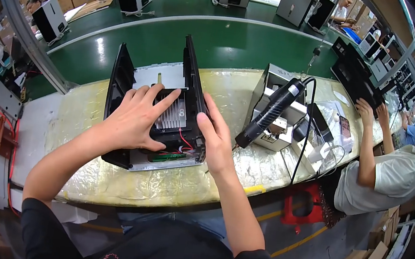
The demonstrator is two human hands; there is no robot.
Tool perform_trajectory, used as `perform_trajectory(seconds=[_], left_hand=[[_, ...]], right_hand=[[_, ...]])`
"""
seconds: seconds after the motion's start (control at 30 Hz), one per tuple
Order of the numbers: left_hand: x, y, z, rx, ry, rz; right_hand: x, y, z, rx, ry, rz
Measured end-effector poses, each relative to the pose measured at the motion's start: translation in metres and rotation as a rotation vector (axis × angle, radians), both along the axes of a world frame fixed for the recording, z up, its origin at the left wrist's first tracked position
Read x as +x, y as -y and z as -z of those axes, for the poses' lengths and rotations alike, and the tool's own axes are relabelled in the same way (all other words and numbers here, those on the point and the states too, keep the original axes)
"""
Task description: Assembling high-power LED light units by mounting heat sink components onto a housing using an electric screwdriver.
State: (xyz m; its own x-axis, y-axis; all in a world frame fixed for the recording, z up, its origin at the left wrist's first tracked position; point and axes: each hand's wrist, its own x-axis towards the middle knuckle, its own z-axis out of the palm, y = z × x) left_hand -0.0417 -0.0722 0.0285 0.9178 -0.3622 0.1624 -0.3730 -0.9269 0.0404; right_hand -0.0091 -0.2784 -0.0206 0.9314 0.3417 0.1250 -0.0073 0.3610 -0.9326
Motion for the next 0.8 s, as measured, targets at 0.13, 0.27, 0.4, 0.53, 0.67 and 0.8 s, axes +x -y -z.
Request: perform_trajectory(seconds=[0.13, 0.27, 0.4, 0.53, 0.67, 0.8], left_hand=[[-0.023, -0.028, -0.008, -0.261, 0.112, 0.044], [-0.100, -0.076, 0.024, -0.477, 0.254, -0.080], [-0.088, -0.088, 0.077, -0.912, 0.008, -0.127], [0.013, -0.085, 0.078, -1.108, 0.123, -0.238], [0.040, -0.090, 0.124, -1.161, 0.383, -0.445], [0.048, -0.092, 0.172, -1.270, 0.251, -0.473]], right_hand=[[-0.021, 0.015, 0.027, -0.066, 0.148, 0.093], [-0.068, 0.002, 0.031, -0.292, 0.361, 0.121], [-0.064, -0.019, 0.048, -0.260, 0.450, 0.184], [0.041, -0.043, 0.032, -0.420, 0.339, 0.416], [0.036, -0.054, -0.006, -0.216, 0.670, 0.330], [0.009, -0.066, 0.017, -0.273, 0.677, 0.086]])
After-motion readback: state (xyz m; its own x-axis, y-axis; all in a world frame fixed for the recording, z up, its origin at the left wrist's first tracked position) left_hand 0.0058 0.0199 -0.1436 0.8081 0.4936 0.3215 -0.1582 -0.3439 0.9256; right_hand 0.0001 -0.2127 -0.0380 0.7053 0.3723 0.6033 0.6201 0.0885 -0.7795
